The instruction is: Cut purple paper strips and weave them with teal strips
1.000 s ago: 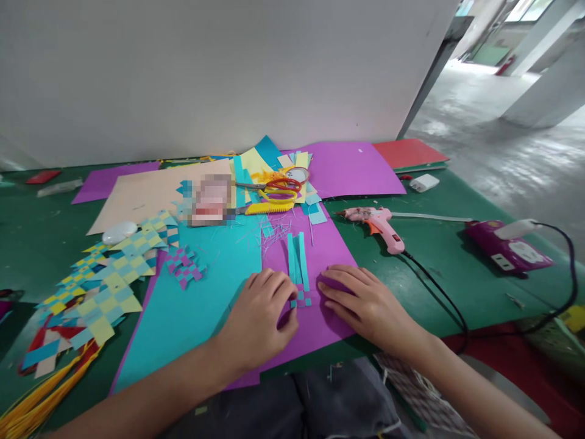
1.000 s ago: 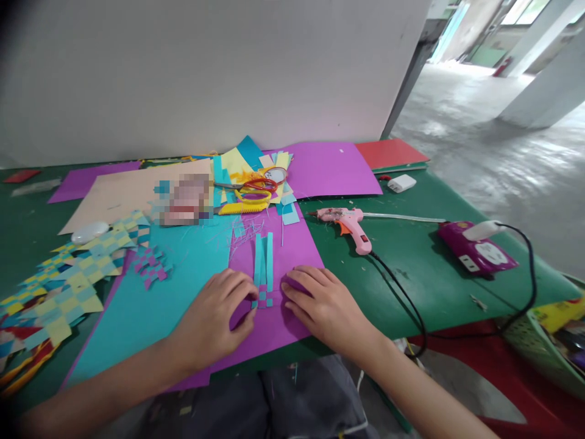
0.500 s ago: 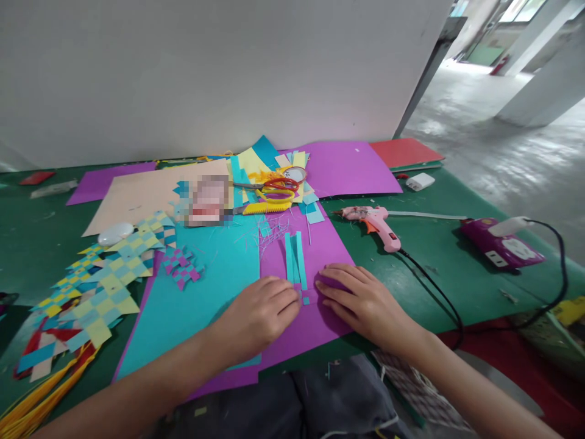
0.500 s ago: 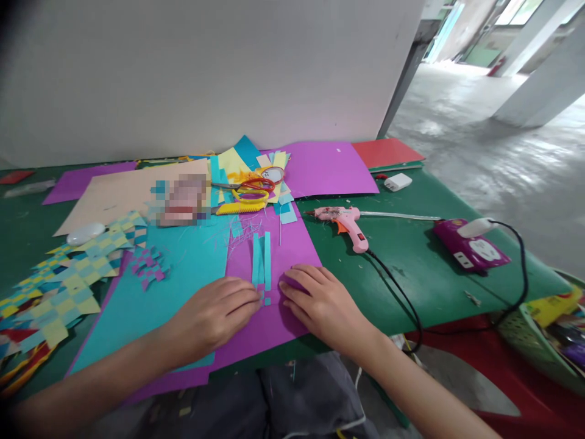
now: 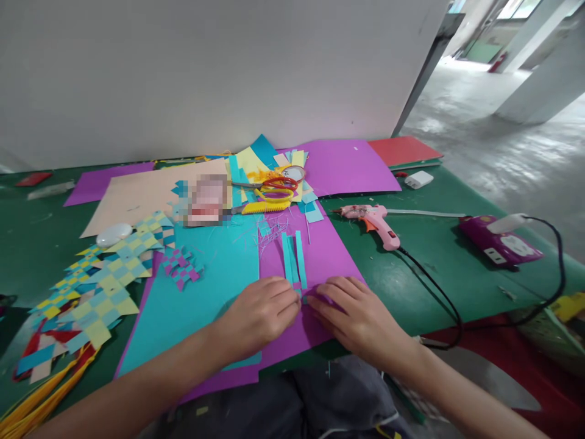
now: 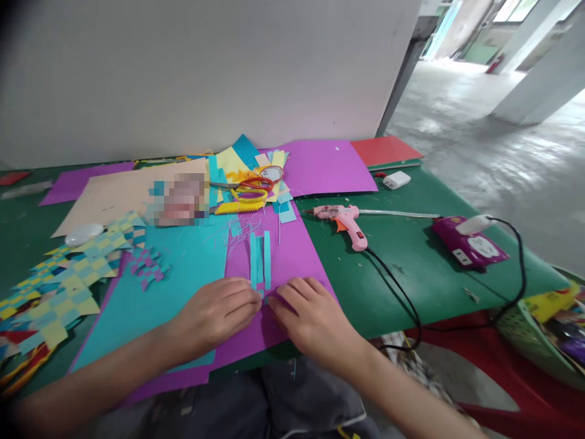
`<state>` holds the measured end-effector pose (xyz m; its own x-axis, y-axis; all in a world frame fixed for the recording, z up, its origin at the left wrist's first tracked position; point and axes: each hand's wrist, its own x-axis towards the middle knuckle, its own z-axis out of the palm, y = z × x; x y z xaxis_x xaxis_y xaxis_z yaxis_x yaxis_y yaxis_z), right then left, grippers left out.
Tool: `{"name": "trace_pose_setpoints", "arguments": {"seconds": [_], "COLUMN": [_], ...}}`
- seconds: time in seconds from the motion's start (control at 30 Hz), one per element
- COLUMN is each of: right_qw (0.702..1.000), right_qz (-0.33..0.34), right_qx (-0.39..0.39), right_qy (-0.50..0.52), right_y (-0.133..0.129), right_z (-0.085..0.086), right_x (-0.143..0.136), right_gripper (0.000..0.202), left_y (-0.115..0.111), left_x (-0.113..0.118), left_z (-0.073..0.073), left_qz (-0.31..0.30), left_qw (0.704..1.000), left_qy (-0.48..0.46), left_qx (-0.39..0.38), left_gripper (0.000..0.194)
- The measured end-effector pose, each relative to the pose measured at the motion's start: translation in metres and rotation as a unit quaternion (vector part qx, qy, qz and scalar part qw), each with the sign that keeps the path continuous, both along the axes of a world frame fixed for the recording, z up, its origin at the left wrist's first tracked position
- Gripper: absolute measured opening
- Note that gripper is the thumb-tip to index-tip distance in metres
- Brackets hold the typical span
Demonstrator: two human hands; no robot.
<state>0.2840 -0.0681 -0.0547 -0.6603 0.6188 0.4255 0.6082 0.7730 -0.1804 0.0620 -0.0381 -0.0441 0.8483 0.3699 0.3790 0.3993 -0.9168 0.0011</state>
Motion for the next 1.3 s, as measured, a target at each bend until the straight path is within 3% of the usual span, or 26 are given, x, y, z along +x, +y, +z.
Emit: {"name": "trace_pose_setpoints", "arguments": {"seconds": [0.47,0.67,0.8,0.93,1.1,1.3], "right_qw": [0.999,0.999,1.0,0.998,0.999,0.998], "right_qz": [0.007,0.005,0.002,-0.031,0.019,0.0], "right_qx": [0.026,0.021,-0.003,-0.04,-0.003,0.032], "right_qy": [-0.043,-0.03,0.0,0.049,-0.028,-0.046], "right_y": [-0.001,-0.003,-0.001,0.014,0.04,0.044], "right_z": [-0.005,-0.008,-0.006,0.003,0.003,-0.007], "right_x": [-0.001,-0.001,-0.001,-0.004,-0.014,-0.018], "right_gripper": [0.022,0.021,0.023,0.024,0.031,0.03], "left_y": [0.002,0.004,0.002,0.001,-0.003,-0.007], "left_x": [-0.007,-0.009,-0.009,-0.008,-0.014,-0.014], "left_z": [0.003,-0.003,-0.002,-0.002,-0.006,-0.006], "left_qz": [-0.079,-0.053,-0.058,-0.041,0.034,0.057], "left_qw": [0.992,0.998,0.998,0.997,0.996,0.996], "left_qy": [0.1,-0.007,0.012,0.007,-0.033,-0.025], "left_qx": [0.006,-0.025,-0.028,-0.068,-0.07,-0.059], "left_gripper": [0.017,0.022,0.014,0.019,0.034,0.036]}}
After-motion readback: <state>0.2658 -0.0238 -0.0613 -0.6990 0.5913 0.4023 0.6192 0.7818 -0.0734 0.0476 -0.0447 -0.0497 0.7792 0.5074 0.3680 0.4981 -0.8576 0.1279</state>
